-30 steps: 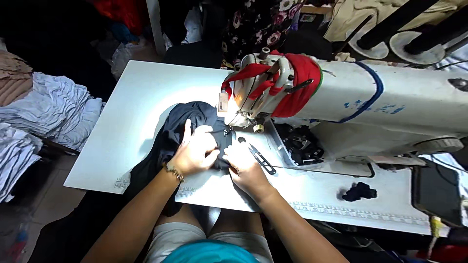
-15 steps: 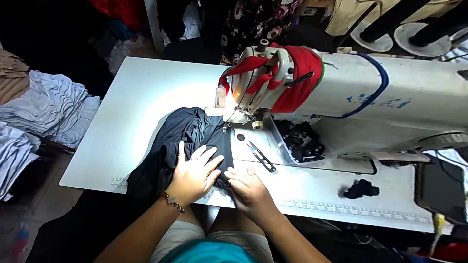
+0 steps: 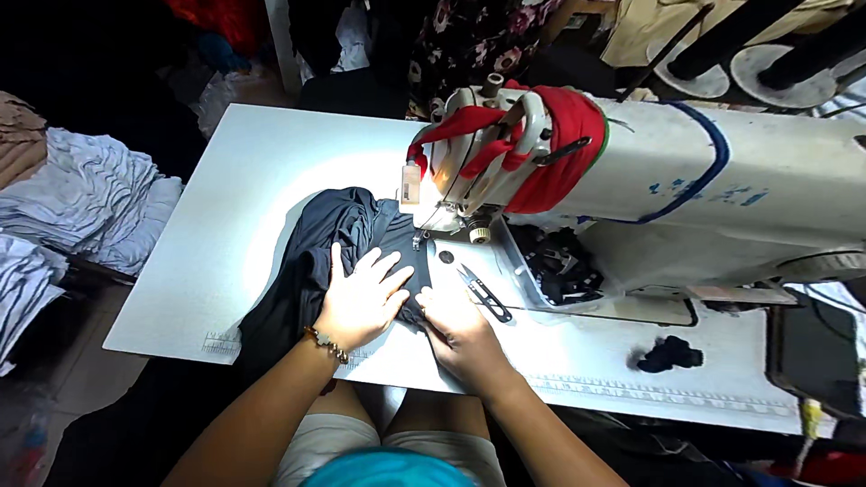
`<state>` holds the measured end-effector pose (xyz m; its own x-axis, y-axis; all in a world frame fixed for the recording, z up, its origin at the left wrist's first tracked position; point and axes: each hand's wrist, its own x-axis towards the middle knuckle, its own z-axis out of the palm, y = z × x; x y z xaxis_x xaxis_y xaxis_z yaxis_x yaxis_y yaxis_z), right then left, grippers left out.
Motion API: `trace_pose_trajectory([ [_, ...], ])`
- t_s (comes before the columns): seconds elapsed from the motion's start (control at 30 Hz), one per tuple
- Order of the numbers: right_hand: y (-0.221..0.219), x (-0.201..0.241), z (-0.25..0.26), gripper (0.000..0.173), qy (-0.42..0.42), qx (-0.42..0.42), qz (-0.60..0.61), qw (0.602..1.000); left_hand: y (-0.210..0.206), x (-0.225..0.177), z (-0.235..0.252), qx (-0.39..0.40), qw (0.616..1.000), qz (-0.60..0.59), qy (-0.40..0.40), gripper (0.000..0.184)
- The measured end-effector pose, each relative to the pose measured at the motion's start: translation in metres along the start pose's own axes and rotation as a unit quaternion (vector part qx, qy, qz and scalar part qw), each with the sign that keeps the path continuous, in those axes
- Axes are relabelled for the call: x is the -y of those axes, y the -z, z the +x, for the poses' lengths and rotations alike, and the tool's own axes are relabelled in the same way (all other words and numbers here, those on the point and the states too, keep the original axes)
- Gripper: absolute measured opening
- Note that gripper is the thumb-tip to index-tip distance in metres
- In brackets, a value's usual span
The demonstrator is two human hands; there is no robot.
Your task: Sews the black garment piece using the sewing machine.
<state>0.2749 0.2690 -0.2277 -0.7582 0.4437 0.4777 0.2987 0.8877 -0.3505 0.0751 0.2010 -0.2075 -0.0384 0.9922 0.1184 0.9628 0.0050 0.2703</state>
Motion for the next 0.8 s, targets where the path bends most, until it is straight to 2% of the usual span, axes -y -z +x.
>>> trace_pose_trajectory([
  [0.1, -0.002, -0.005, 0.009, 0.019, -0.002, -0.005, -0.014, 1.000, 0.003, 0.009, 0.010, 0.010, 1.000, 0.002, -0.011, 0.047],
  [0.13, -0.003, -0.006, 0.010, 0.020, -0.005, -0.004, -0.014, 1.000, 0.003, 0.011, 0.010, -0.015, 0.999, -0.009, -0.030, 0.044],
  [0.2, -0.003, -0.009, 0.013, 0.022, -0.005, -0.006, -0.021, 1.000, -0.002, 0.015, 0.005, -0.138, 0.983, -0.043, -0.114, 0.029],
  [0.23, -0.002, -0.009, 0.013, 0.022, -0.004, -0.006, -0.020, 1.000, -0.001, 0.014, 0.000, -0.173, 0.971, -0.057, -0.153, 0.024],
  [0.3, 0.000, -0.009, 0.012, 0.022, 0.004, 0.012, -0.012, 1.000, 0.005, 0.004, -0.011, -0.179, 0.956, -0.085, -0.217, 0.021],
  [0.37, 0.003, -0.003, 0.006, 0.020, 0.027, 0.021, 0.001, 0.999, 0.008, -0.007, -0.021, -0.144, 0.955, -0.097, -0.241, 0.020],
  [0.4, 0.003, 0.002, 0.001, 0.018, 0.039, 0.016, 0.010, 0.999, 0.006, -0.011, -0.025, -0.132, 0.960, -0.099, -0.226, 0.020],
  [0.47, 0.004, 0.011, -0.011, 0.013, 0.049, 0.001, 0.012, 0.999, -0.001, -0.015, -0.031, -0.099, 0.980, -0.083, -0.148, 0.036],
  [0.57, 0.008, 0.016, -0.024, 0.016, 0.035, 0.003, 0.001, 0.999, -0.012, -0.017, -0.037, -0.071, 0.995, -0.036, -0.059, 0.051],
  [0.7, 0.008, 0.013, -0.025, 0.017, 0.024, -0.003, -0.007, 1.000, -0.015, -0.020, -0.036, -0.085, 0.995, -0.023, -0.046, 0.050],
  [0.8, 0.006, 0.008, -0.017, 0.019, 0.015, -0.003, -0.011, 1.000, -0.007, -0.017, -0.025, -0.050, 0.998, -0.016, -0.039, 0.049],
])
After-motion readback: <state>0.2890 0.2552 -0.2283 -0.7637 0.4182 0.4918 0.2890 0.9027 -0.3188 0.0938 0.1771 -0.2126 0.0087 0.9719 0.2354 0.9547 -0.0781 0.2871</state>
